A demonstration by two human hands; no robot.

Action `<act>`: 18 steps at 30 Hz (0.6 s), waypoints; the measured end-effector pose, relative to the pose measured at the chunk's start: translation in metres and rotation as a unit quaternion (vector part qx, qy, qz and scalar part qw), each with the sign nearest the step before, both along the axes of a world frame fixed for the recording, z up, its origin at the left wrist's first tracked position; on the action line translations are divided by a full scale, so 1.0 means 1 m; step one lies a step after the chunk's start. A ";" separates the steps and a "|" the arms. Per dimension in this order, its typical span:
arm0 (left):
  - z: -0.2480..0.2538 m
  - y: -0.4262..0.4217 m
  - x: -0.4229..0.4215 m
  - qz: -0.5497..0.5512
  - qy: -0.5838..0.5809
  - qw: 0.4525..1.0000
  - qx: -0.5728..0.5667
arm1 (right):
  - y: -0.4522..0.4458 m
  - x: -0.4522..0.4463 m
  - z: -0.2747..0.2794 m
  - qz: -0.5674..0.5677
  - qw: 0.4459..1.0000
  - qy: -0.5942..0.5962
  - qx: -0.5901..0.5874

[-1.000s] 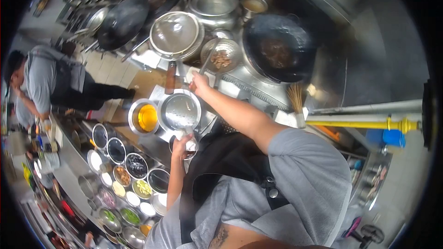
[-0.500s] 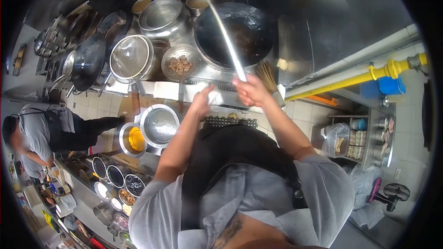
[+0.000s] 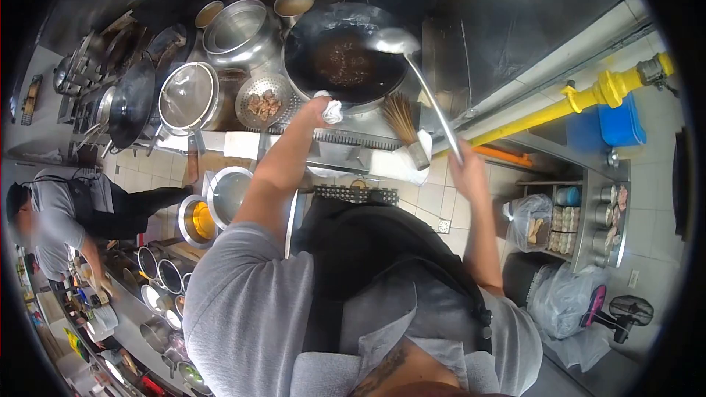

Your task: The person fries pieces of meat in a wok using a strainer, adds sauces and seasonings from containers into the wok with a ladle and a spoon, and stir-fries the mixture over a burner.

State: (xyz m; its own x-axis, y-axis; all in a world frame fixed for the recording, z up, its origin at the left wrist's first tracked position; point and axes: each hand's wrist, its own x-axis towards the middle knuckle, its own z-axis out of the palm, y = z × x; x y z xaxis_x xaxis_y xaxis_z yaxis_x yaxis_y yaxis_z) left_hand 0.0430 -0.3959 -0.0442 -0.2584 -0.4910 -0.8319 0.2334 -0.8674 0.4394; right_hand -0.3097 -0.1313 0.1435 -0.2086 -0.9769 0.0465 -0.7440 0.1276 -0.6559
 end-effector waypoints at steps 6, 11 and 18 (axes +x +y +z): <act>-0.012 0.003 -0.002 -0.002 0.022 1.000 -0.011 | -0.050 0.001 0.120 0.097 0.926 0.337 0.142; -0.010 0.000 -0.004 -0.014 0.036 0.999 0.008 | -0.090 0.032 0.138 0.116 0.882 0.415 0.189; -0.009 0.000 -0.010 -0.002 0.052 0.998 0.025 | -0.152 0.069 0.036 0.074 0.902 0.353 0.236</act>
State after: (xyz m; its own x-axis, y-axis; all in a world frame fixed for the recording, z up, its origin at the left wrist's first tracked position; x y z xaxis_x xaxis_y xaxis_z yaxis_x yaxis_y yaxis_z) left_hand 0.0329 -0.3963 -0.0533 -0.3465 -0.4479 -0.8242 0.2710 -0.8890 0.3692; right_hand -0.2409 -0.2829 0.1799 -0.1553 -0.9373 -0.3119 -0.9869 0.1334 0.0905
